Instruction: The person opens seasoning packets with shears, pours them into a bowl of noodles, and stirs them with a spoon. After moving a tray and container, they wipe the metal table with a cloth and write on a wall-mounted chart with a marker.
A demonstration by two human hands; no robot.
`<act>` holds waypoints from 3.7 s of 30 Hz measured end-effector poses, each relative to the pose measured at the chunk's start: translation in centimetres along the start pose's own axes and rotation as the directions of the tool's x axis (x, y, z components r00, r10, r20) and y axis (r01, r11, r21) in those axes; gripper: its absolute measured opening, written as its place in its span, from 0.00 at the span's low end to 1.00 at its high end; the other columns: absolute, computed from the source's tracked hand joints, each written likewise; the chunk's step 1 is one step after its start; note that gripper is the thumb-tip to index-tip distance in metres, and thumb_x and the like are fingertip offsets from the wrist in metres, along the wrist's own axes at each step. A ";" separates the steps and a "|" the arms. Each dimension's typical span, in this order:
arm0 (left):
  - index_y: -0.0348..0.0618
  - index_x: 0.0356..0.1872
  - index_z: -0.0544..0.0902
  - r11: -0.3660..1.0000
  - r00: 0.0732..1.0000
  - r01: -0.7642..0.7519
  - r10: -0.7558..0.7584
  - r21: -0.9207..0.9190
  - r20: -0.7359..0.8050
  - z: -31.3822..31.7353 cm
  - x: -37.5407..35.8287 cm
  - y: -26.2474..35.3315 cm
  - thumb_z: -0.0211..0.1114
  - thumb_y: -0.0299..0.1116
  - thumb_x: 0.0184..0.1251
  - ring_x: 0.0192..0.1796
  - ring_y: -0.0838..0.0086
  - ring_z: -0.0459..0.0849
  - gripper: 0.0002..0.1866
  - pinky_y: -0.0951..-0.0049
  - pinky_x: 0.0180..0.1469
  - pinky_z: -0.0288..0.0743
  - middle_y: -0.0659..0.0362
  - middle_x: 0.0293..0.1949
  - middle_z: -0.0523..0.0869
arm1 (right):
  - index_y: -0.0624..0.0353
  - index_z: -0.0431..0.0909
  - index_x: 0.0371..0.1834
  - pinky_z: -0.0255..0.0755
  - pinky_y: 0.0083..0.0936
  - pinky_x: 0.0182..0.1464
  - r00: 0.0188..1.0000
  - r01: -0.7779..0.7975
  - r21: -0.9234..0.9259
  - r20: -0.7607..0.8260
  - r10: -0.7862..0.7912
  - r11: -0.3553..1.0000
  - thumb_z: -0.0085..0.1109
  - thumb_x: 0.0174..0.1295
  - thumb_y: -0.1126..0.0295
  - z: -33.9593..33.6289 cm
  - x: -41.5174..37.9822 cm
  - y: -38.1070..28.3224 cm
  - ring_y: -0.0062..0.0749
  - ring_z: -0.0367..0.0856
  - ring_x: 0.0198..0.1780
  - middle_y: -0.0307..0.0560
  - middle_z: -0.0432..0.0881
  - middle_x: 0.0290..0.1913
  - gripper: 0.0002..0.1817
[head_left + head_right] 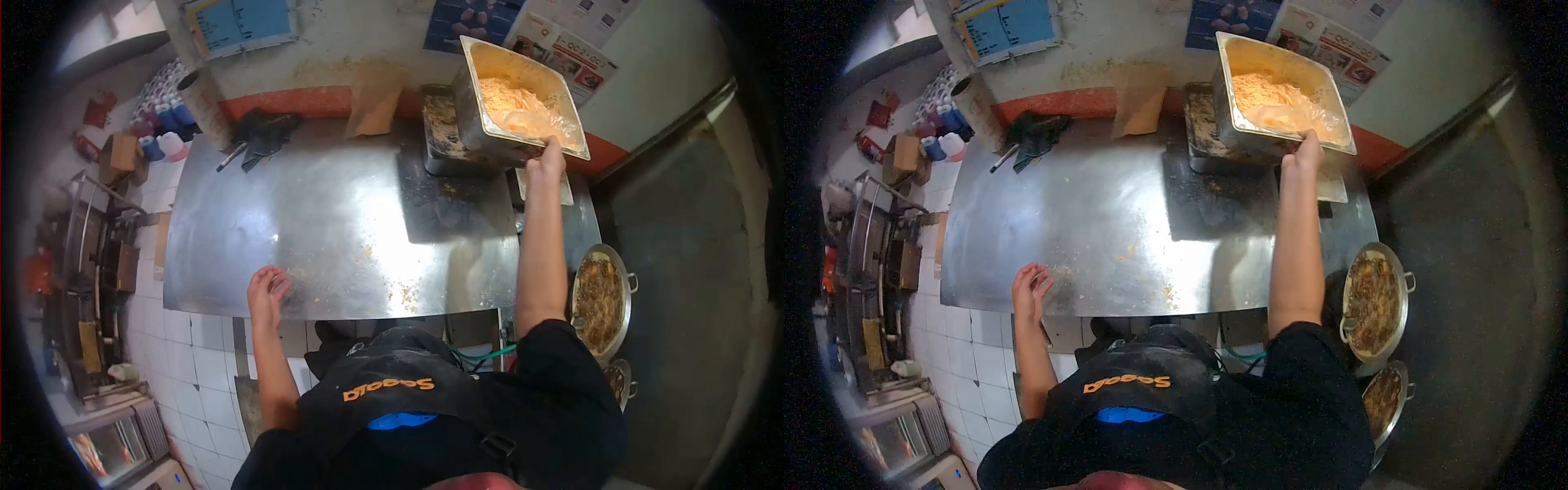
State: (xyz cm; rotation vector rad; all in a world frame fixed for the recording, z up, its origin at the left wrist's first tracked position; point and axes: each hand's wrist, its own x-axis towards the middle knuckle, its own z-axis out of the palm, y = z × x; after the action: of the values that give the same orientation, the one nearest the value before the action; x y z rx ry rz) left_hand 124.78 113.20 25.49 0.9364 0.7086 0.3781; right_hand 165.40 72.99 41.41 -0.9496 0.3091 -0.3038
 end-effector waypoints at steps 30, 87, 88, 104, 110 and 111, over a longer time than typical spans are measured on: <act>0.39 0.54 0.73 0.419 0.859 -0.374 0.494 0.827 0.138 3.1 31.8 2.5 0.65 0.38 0.53 0.51 0.61 0.76 0.26 0.66 0.54 0.69 0.49 0.47 0.78 | 0.58 0.70 0.41 0.75 0.39 0.42 0.982 -0.178 -0.203 0.028 0.187 0.963 0.57 0.59 0.72 -8.4 -10.1 10.7 0.27 0.72 0.27 0.43 0.76 0.31 0.09; 0.37 0.56 0.70 0.761 0.779 -0.626 0.619 0.171 0.096 7.6 25.3 12.4 0.61 0.16 0.50 0.57 0.72 0.70 0.27 0.71 0.61 0.63 0.58 0.54 0.73 | 0.65 0.76 0.47 0.73 0.20 0.35 0.918 0.397 -0.738 0.311 -0.247 0.546 0.53 0.62 0.68 15.3 6.0 2.9 0.26 0.79 0.33 0.46 0.81 0.39 0.15; 0.37 0.56 0.70 0.769 0.786 -0.619 0.607 0.162 0.120 8.6 23.9 12.0 0.61 0.16 0.50 0.57 0.72 0.70 0.27 0.71 0.61 0.63 0.58 0.54 0.73 | 0.65 0.76 0.48 0.72 0.19 0.37 0.857 0.516 -0.619 0.389 -0.339 0.593 0.54 0.61 0.68 15.2 2.4 2.9 0.25 0.79 0.34 0.46 0.80 0.40 0.15; 0.43 0.69 0.52 0.756 0.293 -0.568 -0.182 0.324 0.938 23.2 1.5 -2.2 0.63 0.30 0.57 0.64 0.59 0.66 0.40 0.62 0.63 0.62 0.46 0.67 0.60 | 0.62 0.66 0.56 0.75 0.32 0.48 0.990 -0.104 0.180 -0.075 0.119 0.978 0.57 0.60 0.69 -12.7 -17.4 6.5 0.35 0.79 0.46 0.47 0.78 0.48 0.21; 0.36 0.61 0.66 0.773 0.822 -0.153 -0.246 0.616 0.513 11.6 6.0 -4.3 0.58 0.25 0.62 0.50 0.74 0.77 0.25 0.74 0.53 0.70 0.52 0.53 0.77 | 0.63 0.66 0.57 0.71 0.34 0.53 0.997 0.045 -0.305 -0.039 -0.059 0.951 0.61 0.56 0.66 -17.2 -1.4 9.1 0.37 0.76 0.51 0.48 0.75 0.52 0.27; 0.35 0.60 0.67 0.741 0.874 -0.156 -0.205 0.653 0.441 10.3 5.6 -3.4 0.58 0.25 0.62 0.50 0.74 0.77 0.24 0.75 0.53 0.70 0.52 0.52 0.77 | 0.65 0.63 0.61 0.69 0.35 0.55 0.997 0.007 -0.556 -0.058 -0.047 0.831 0.63 0.53 0.63 -18.3 2.3 11.6 0.39 0.73 0.55 0.51 0.72 0.56 0.33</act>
State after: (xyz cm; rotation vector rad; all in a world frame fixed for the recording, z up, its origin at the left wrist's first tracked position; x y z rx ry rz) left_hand 136.01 108.45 24.56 1.6463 0.3706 -0.1840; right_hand 161.77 64.85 21.52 -1.5253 0.4629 -0.2771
